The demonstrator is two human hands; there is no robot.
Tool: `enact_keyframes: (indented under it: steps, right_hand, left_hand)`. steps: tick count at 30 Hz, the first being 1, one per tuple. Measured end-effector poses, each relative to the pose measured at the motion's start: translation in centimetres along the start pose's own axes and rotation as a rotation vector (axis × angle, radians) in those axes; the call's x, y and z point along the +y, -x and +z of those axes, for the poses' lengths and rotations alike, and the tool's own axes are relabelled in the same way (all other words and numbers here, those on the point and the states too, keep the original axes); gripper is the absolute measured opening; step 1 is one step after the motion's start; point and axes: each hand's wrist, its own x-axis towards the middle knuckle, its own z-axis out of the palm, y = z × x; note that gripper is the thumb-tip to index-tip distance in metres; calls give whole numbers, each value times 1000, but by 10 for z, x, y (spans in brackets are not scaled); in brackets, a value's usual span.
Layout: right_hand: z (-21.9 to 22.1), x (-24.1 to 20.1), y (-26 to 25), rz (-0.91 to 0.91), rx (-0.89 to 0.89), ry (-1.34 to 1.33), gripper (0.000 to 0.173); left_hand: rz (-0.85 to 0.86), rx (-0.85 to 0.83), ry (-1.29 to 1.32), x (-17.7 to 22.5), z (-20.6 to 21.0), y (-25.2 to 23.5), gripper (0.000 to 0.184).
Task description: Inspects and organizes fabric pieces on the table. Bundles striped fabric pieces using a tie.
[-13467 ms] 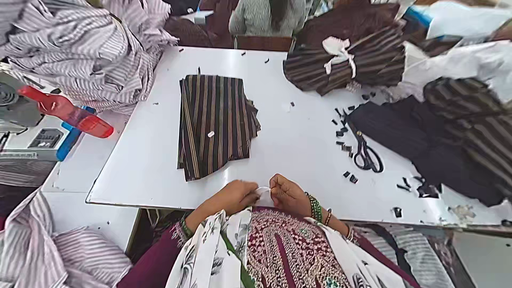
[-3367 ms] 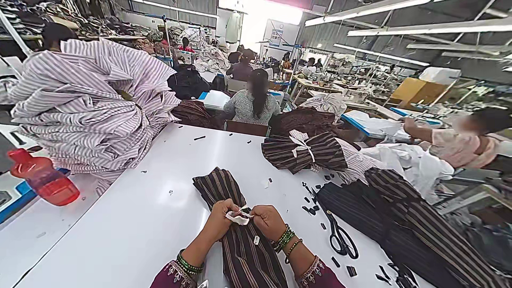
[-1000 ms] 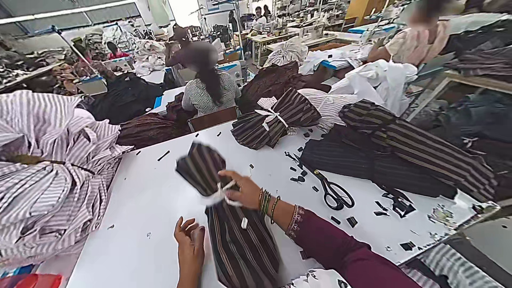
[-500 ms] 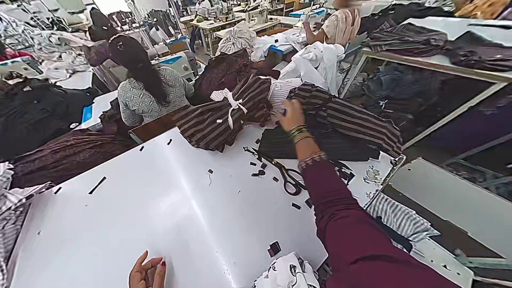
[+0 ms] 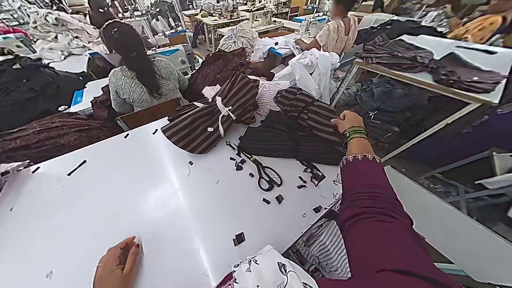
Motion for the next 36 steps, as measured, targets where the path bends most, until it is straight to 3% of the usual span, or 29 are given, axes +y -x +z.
enact_keyframes:
  steps: [5, 10, 14, 17, 19, 20, 22, 25, 28, 31, 36]
  right_hand:
    - [-59, -97, 65, -431, -45, -61, 17]
    - [-71, -174, 168, -1073, 30, -262, 30]
    - [-30, -210, 275, -1777, 129, -404, 33]
    - [53, -218, 325, -2030, 36, -336, 28]
    - [110, -208, 341, -1942, -263, -137, 22]
    - [130, -203, 348, -1806, -475, -16, 19]
    - [153, -207, 365, -1496, -833, 164, 17]
    - [183, -216, 400, -1273, -1002, -21, 21]
    - [209, -234, 434, -1253, -1040, -168, 30]
    - [230, -263, 439, -1238, -949, -161, 34]
    - [246, -290, 410, -850, -691, -232, 35]
  left_hand:
    - [55, 89, 6, -4, 7, 23, 41]
    - [11, 30, 176, 1, 5, 48, 38]
    - [-162, 35, 640, -2, -17, 48, 42]
    - [-450, 271, 984, -19, -62, 43, 67]
    - [-572, 366, 1129, -38, -96, 55, 77]
    - [-535, 357, 1090, -50, -106, 70, 74]
    - [-339, 113, 939, -82, -119, 86, 79]
    - [-298, -48, 878, -91, -117, 96, 85]
    - [-328, -67, 843, -72, -100, 96, 90]
    - [-278, -91, 725, -67, -88, 91, 96]
    - [-140, -47, 695, -79, -77, 93, 94]
